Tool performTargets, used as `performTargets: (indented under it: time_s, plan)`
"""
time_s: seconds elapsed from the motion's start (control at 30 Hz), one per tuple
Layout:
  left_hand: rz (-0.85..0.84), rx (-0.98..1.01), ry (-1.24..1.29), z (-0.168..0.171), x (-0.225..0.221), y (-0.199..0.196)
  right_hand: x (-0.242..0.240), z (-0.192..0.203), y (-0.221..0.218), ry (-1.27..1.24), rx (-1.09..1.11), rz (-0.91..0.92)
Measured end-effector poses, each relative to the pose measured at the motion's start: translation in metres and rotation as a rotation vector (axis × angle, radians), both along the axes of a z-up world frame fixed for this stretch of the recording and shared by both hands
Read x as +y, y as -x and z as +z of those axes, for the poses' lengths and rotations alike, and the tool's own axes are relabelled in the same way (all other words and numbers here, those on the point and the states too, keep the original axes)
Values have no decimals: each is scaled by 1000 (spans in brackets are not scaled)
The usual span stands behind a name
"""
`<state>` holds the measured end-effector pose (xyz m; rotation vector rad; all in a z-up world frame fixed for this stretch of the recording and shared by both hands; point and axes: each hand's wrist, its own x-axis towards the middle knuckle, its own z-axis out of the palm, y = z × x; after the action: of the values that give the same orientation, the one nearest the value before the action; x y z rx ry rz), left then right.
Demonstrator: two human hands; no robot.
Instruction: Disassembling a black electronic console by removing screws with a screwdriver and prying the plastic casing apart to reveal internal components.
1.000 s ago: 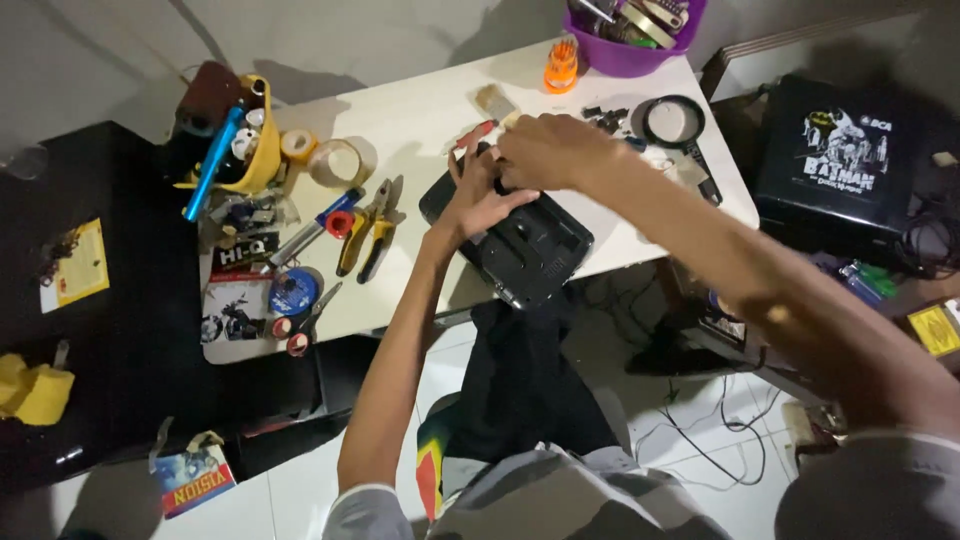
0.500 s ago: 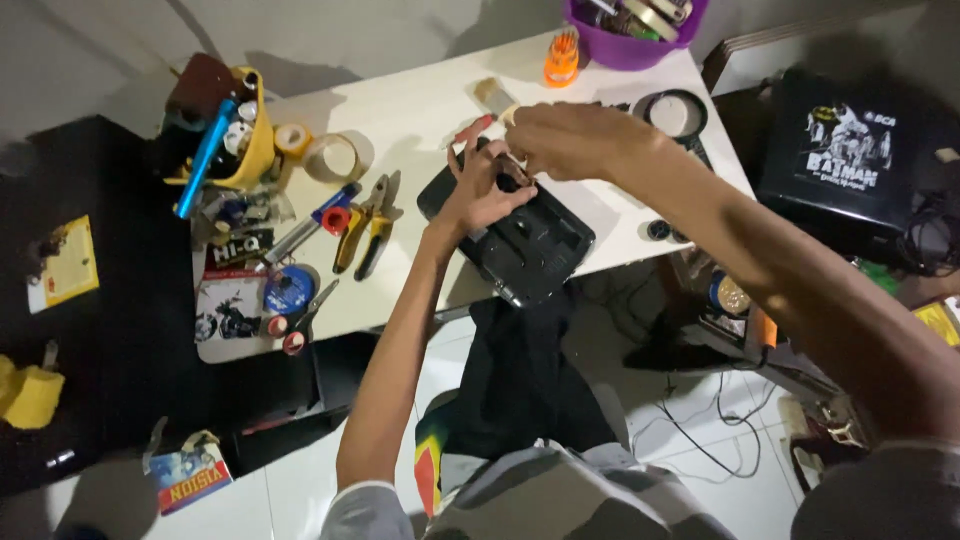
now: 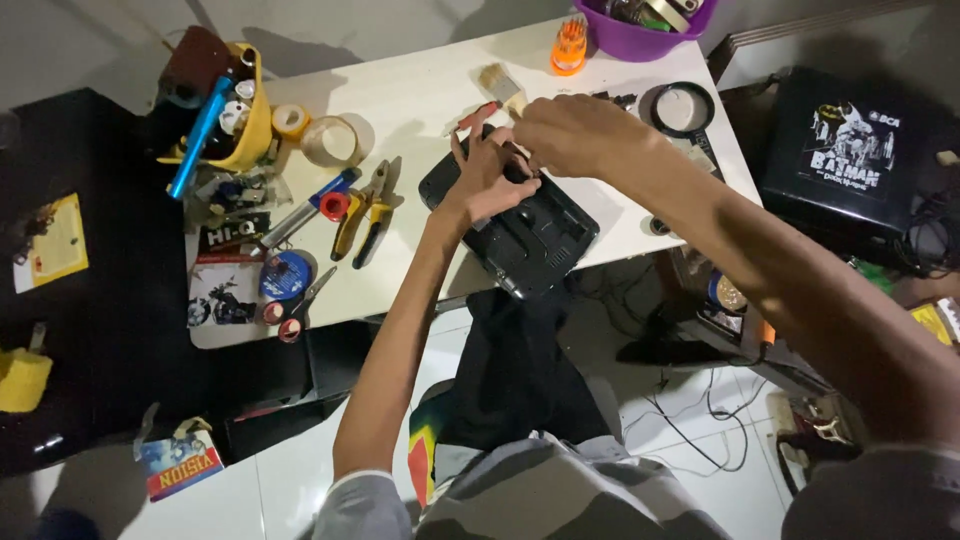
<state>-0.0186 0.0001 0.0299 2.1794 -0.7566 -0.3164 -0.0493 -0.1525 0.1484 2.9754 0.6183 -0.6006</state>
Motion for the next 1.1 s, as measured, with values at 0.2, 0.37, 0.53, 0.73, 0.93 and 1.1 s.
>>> performTargets:
  time_s: [0.2,0.37,0.53,0.73,0.93,1.1]
  plan:
    - [-89,-101,-129,1,6,-2,17,2,10,105,-54,-43]
    - [-11,-88,-104,0,3,6,-10,-28,-12,-9,-145,16]
    - [13,-73,-7,-2,4,5,-6,-4,5,-113,-35,6]
    - [37,-188,-101,-12,1,0,-16,-49,-25,70,-251,57]
    - [62,-184,-74,1,2,14,-1,-2,9,-159,36,-40]
    - [-1,-160,-58,-20,0,-2,-15,-71,-32,41,-241,36]
